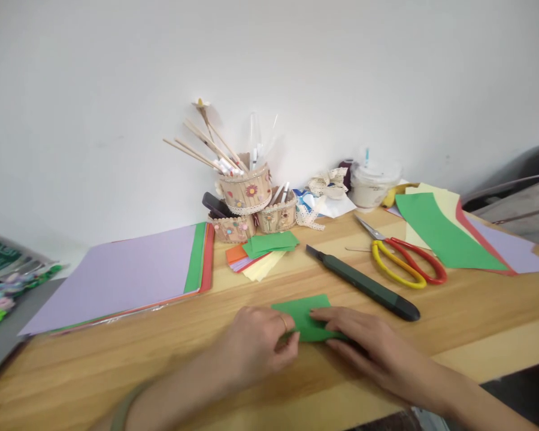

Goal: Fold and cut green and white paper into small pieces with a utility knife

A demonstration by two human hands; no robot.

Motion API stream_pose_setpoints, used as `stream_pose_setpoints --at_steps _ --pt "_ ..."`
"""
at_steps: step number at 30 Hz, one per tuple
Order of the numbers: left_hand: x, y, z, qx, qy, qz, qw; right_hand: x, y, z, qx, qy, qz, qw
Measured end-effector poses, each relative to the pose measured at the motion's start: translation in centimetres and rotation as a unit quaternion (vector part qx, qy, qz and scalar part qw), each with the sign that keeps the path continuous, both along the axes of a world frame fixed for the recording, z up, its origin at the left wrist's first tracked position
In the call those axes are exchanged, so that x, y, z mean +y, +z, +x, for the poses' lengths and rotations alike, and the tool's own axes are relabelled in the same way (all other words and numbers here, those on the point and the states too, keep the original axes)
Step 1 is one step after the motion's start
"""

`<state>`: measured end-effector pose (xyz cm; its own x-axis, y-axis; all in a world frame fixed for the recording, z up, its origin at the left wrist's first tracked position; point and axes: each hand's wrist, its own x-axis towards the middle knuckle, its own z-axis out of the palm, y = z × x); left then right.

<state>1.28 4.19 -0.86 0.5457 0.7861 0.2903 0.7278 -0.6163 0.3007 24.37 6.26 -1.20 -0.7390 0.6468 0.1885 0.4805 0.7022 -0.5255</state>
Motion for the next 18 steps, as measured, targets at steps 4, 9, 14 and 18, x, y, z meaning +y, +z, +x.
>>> stream_pose_setpoints --at_steps 4,9,14,18 --pt "0.1 1.2 0.6 -0.031 0.128 -0.176 0.976 -0.2 -1.0 -0.7 0.083 -0.166 -0.057 0.981" --pt "0.5 1.4 0.5 -0.054 0.181 -0.246 0.951 0.1 -2.1 -1.5 0.072 -0.250 -0.010 0.965" --pt "0.9 0.9 0.5 -0.075 0.212 -0.275 0.935 -0.2 -2.7 -2.2 0.039 -0.293 0.114 0.948" --pt "1.2 0.6 0.6 -0.079 0.226 -0.275 0.931 -0.4 -2.9 -2.3 0.018 -0.310 0.138 0.940"
